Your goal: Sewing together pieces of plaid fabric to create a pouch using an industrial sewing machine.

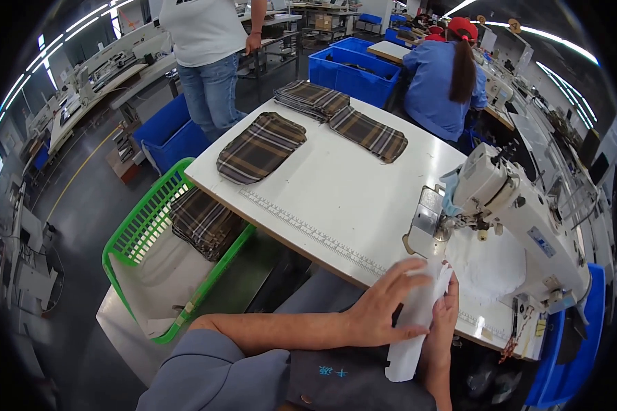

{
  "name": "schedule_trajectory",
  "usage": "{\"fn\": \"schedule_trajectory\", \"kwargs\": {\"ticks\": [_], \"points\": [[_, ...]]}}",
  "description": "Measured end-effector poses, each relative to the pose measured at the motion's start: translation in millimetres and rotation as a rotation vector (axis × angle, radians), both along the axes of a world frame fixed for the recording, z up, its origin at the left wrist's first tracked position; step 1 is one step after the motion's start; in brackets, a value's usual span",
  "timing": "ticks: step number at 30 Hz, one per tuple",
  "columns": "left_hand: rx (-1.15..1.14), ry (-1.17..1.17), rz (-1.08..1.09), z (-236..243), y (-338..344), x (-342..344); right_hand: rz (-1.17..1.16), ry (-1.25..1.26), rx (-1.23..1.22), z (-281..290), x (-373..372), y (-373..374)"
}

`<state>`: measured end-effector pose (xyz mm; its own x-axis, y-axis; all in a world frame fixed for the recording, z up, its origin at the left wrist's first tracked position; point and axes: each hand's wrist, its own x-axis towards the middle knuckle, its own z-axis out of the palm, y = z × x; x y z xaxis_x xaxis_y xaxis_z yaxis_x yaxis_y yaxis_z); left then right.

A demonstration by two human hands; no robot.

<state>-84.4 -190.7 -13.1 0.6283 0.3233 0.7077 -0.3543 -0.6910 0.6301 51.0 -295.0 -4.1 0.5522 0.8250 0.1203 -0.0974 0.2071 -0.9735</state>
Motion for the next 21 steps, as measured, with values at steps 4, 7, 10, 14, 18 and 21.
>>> {"fn": "schedule_trajectory", "kwargs": {"ticks": [4, 7, 10, 14, 18, 21], "points": [[-0.980, 0.320, -0.337, -15.8, 12.1, 12.0, 0.072, -0.028, -0.061, 19.6, -14.4, 13.2], [-0.638, 0.164, -0.245, -25.2, 6.8, 16.2, 0.140, 0.064, -0.034, 32.4, -29.1, 22.2], [-0.752, 0.283, -0.530, -27.5, 17.2, 16.4, 0.219, 0.109, 0.010, 32.4, -32.3, 21.4], [-0.696, 0.225, -0.367, -28.2, 17.6, 8.8, 0.167, 0.081, -0.087, 21.7, -19.8, 18.6], [-0.841, 0.233, -0.407, -14.2, 37.1, -12.0, 0.271, 0.118, 0.009, 11.9, -17.8, 32.1], [-1.199, 0.161, -0.471, -13.7, 43.3, -18.1, 0.216, 0.135, 0.019, 18.1, -20.9, 34.3]]}}
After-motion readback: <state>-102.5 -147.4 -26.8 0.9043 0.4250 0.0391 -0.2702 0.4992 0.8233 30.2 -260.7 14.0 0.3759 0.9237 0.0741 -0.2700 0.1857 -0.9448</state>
